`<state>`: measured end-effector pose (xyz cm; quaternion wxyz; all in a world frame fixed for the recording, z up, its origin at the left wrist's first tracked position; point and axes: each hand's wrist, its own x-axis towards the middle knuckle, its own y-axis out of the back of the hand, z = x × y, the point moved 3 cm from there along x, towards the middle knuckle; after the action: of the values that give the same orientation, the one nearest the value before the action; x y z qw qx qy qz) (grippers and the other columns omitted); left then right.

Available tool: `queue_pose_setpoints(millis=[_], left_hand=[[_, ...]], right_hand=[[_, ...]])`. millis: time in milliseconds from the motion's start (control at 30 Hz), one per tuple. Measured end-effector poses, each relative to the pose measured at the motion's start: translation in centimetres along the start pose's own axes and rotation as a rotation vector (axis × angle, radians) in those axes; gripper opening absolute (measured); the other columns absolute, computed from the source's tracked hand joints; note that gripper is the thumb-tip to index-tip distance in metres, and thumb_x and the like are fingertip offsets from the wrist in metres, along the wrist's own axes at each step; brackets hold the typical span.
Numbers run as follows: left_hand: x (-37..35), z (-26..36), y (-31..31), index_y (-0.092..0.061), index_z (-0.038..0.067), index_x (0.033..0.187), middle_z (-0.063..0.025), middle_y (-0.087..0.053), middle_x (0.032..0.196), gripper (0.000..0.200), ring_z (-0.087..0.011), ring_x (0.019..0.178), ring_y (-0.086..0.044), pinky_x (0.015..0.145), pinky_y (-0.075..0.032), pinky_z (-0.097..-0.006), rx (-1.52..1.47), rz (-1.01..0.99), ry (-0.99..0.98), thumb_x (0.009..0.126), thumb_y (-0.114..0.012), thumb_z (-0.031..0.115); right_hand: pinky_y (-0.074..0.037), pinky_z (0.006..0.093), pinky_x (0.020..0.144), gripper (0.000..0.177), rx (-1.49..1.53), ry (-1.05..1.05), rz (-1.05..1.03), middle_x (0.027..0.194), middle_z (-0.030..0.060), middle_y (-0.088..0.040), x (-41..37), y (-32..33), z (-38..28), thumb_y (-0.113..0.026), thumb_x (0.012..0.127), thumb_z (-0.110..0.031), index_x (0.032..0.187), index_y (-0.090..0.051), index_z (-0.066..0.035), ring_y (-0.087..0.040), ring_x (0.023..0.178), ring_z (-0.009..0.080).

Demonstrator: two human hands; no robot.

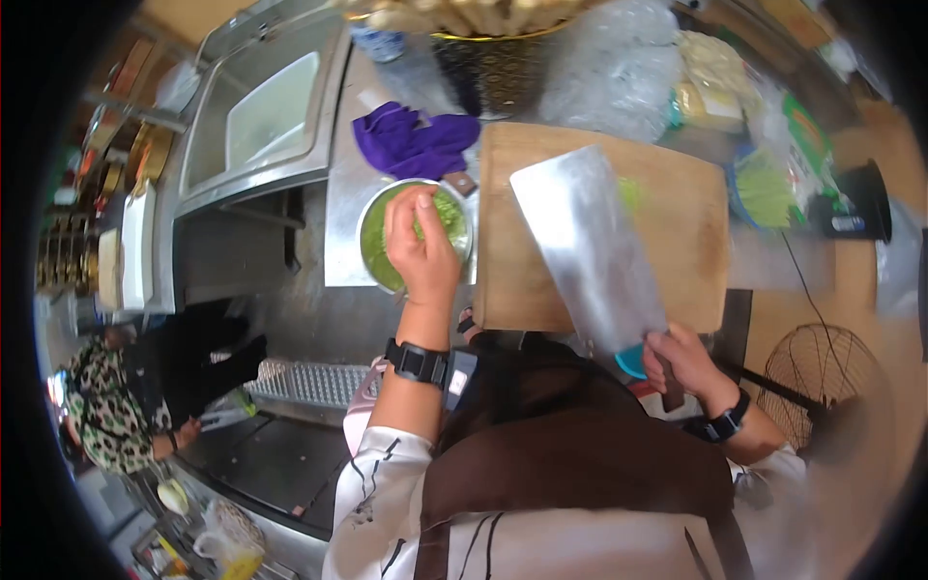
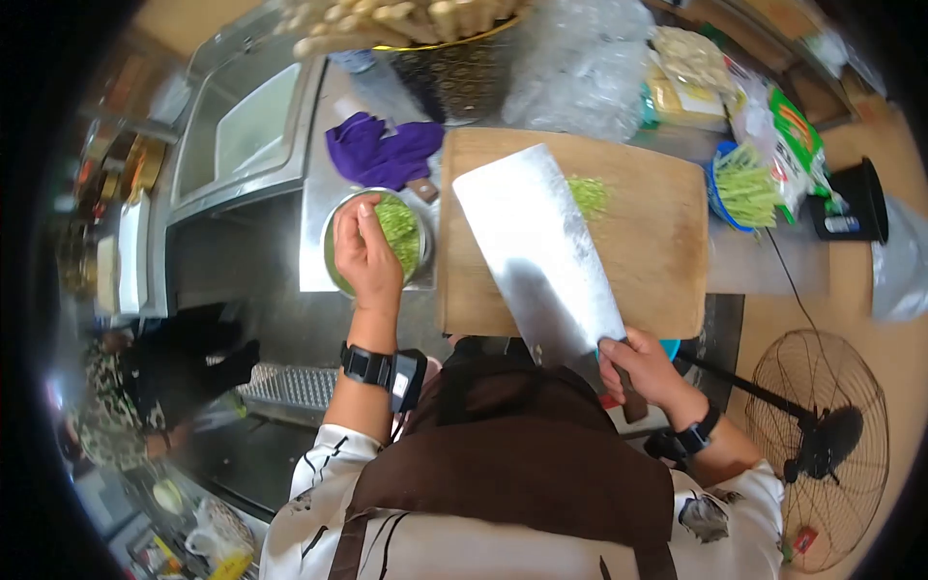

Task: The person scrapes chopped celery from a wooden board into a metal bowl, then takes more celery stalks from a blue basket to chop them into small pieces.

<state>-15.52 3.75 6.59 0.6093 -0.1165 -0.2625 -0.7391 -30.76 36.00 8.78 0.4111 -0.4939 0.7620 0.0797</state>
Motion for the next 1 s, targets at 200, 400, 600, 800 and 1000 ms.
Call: queue_pose_setpoints(millis=[200,400,600,800,1000], left_hand=[[-5.4,2.1,-9.1,-0.063,-0.002,0.104,-0.016,-0.062,0.109,0.018,-0.0296,0.105,-0.058,0.094,-0.044,-0.0363,-0.153,-0.318,-0.039,0.099,-0.05,0.009],[-8.3,-3.1,-14.5,-0.053,-0.004,0.124,-0.0257,-0.049,0.13,0.032,-0.0418,0.123,-0.046,0.106,-0.036,-0.0455,0.061,-0.332,-0.013,0.096,-0.05,0.012],[-8.0,-2.8,-16.9,-0.049,-0.006,0.13,-0.0276,-0.044,0.137,0.039,-0.044,0.127,-0.042,0.109,-0.032,-0.0486,0.195,-0.325,-0.022,0.096,-0.049,0.014],[-8.4,-2.4,-18.5,-0.047,-0.004,0.135,-0.0283,-0.042,0.143,0.046,-0.0438,0.135,-0.037,0.114,-0.026,-0.0492,0.231,-0.467,-0.064,0.095,-0.051,0.02],[-8.4,-2.2,-18.9,-0.047,-0.001,0.137,-0.0278,-0.039,0.145,0.052,-0.0442,0.137,-0.033,0.116,-0.022,-0.0524,0.237,-0.534,-0.049,0.093,-0.057,0.025]], right_hand=[[-0.041,0.0293,0.041,0.025,0.15,0.218,0.409,0.062,0.0047,-0.049,0.9,7.1,4.3,-0.056,0.098,-0.025,0.087,-0.049,-0.004,-0.048,0.047,0.0149],[-0.041,0.0296,0.038,0.025,0.076,0.274,0.64,0.06,0.0043,-0.049,1.2,13.4,4.6,-0.058,0.097,-0.025,0.085,-0.049,-0.005,-0.048,0.044,0.0144],[-0.04,0.0293,0.038,0.026,0.035,0.191,0.602,0.06,0.0035,-0.05,4.0,14.9,3.3,-0.06,0.096,-0.025,0.084,-0.05,-0.005,-0.048,0.042,0.0135],[-0.04,0.0301,0.039,0.027,-0.12,0.103,0.532,0.057,0.0031,-0.05,6.5,11.8,1.7,-0.06,0.096,-0.025,0.083,-0.05,-0.003,-0.047,0.04,0.0137],[-0.042,0.03,0.04,0.027,-0.224,0.093,0.404,0.056,0.0041,-0.053,8.9,6.2,1.3,-0.058,0.096,-0.024,0.085,-0.052,-0.001,-0.05,0.042,0.0131]])
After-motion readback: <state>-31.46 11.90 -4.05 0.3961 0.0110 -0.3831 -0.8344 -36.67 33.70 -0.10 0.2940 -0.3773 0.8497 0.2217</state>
